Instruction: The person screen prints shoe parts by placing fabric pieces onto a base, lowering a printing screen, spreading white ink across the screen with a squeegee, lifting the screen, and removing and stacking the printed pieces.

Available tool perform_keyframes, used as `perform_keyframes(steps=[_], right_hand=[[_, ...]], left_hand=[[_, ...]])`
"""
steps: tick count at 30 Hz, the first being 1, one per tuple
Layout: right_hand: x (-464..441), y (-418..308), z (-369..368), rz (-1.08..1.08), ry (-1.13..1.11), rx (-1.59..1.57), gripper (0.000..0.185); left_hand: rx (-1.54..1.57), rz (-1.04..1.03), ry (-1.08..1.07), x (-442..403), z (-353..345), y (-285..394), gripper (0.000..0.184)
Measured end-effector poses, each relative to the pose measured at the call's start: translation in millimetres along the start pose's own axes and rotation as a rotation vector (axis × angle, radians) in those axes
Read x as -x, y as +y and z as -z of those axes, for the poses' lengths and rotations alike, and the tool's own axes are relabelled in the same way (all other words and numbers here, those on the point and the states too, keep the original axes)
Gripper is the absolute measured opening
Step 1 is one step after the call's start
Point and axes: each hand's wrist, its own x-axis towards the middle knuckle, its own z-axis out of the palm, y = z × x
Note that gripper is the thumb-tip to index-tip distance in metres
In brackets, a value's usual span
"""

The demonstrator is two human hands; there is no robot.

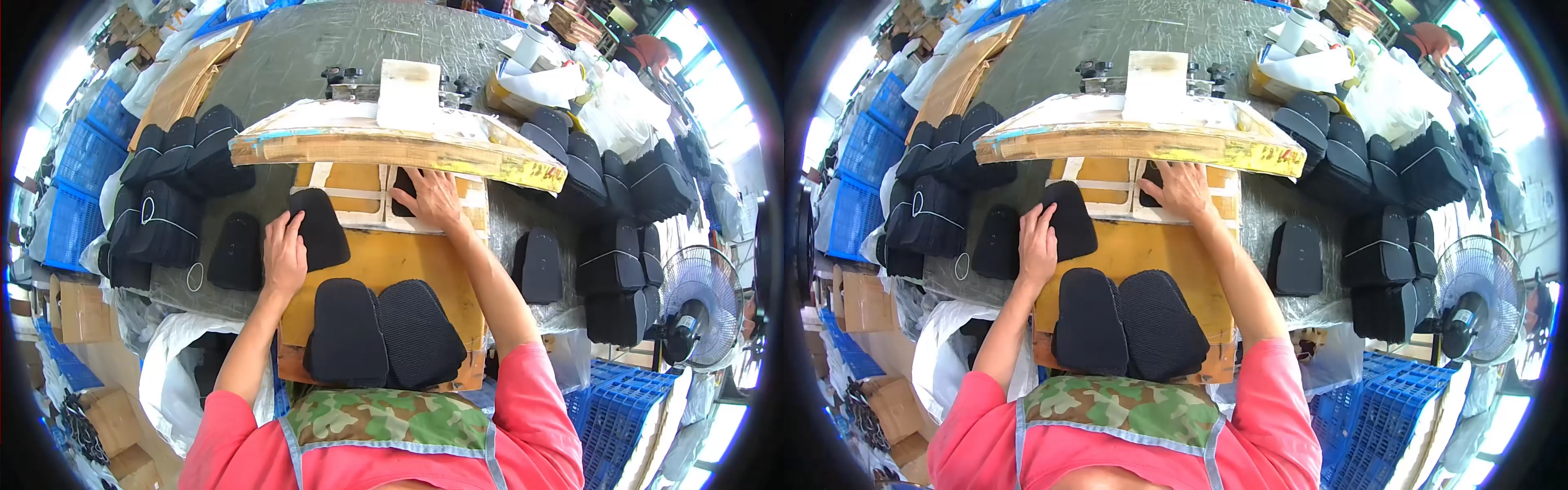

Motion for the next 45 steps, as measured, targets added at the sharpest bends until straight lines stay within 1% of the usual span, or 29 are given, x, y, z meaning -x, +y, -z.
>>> perform_keyframes(steps=[5, 8, 12, 15, 19, 22, 25, 28, 29, 30, 31, 32, 34, 35, 37, 40, 43, 45], right_hand=[[0.1, 2.3, -0.5, 0.016, 0.003, 0.008, 0.066], [-0.6, 1.9, -2.9, 0.061, 0.139, 0.019, 0.068], [-1.9, 2.0, -1.4, 0.019, 0.151, -0.021, 0.076], [-2.3, 0.5, 1.5, -0.053, 0.087, -0.058, 0.076], [-2.1, -0.9, 3.5, -0.053, 0.092, 0.006, 0.075], [-2.6, 3.9, -1.5, -0.086, 0.058, -0.031, 0.075], [-1.9, -1.3, 5.3, -0.115, 0.009, -0.004, 0.077], [-2.6, 2.2, 1.6, -0.034, 0.093, 0.019, 0.077], [-1.9, 2.7, 0.2, -0.040, 0.098, 0.029, 0.077], [-2.2, 4.0, -0.9, -0.040, 0.088, 0.020, 0.078], [-3.0, 4.6, -1.4, -0.039, 0.079, 0.012, 0.078], [-3.0, 4.0, -1.0, -0.053, 0.057, -0.002, 0.079], [-3.0, 2.4, 3.2, -0.064, 0.019, -0.046, 0.080], [-3.1, 1.1, 1.9, -0.068, 0.024, -0.042, 0.080], [-2.2, 2.1, 1.3, -0.086, 0.037, -0.026, 0.080], [-2.4, -0.8, 5.7, -0.117, 0.010, -0.013, 0.080], [-2.1, 3.1, 2.5, -0.090, 0.043, -0.040, 0.081], [-1.8, 3.1, 2.5, -0.091, 0.044, -0.042, 0.080]], left_hand=[[0.007, 0.003, 0.010, 1.2, -2.3, -2.3, 0.043], [0.017, -0.001, 0.021, 1.6, -2.8, -3.8, 0.042], [0.007, 0.007, 0.011, 2.0, -3.1, -4.6, 0.042], [0.007, 0.018, -0.001, 1.6, -2.3, -3.6, 0.042], [0.005, 0.056, -0.030, 1.4, 0.2, -0.1, 0.043], [-0.021, 0.060, -0.015, 2.3, 2.4, 1.7, 0.043], [0.009, 0.048, 0.045, 3.5, 6.4, 0.9, 0.045], [0.354, 0.101, 0.128, -15.4, 16.3, 4.3, 0.048], [0.413, 0.106, 0.147, -28.3, 20.1, 8.7, 0.053], [0.555, 0.239, 0.106, -39.7, 17.9, 11.5, 0.053], [0.560, 0.174, 0.121, -51.9, 6.7, 3.8, 0.054], [0.496, 0.122, 0.102, -65.8, -0.3, 2.8, 0.050], [0.533, 0.094, 0.038, -93.8, -21.4, 1.6, 0.043], [0.536, 0.106, 0.082, -102.7, -40.4, -1.5, 0.040], [0.370, 0.037, 0.114, -115.7, -67.1, -6.8, 0.039], [0.104, -0.076, -0.014, -117.4, -91.6, -16.6, 0.041], [-0.088, -0.061, -0.021, -108.4, -73.0, 12.5, 0.043], [-0.141, -0.129, 0.057, -108.3, -74.6, 13.0, 0.041]])
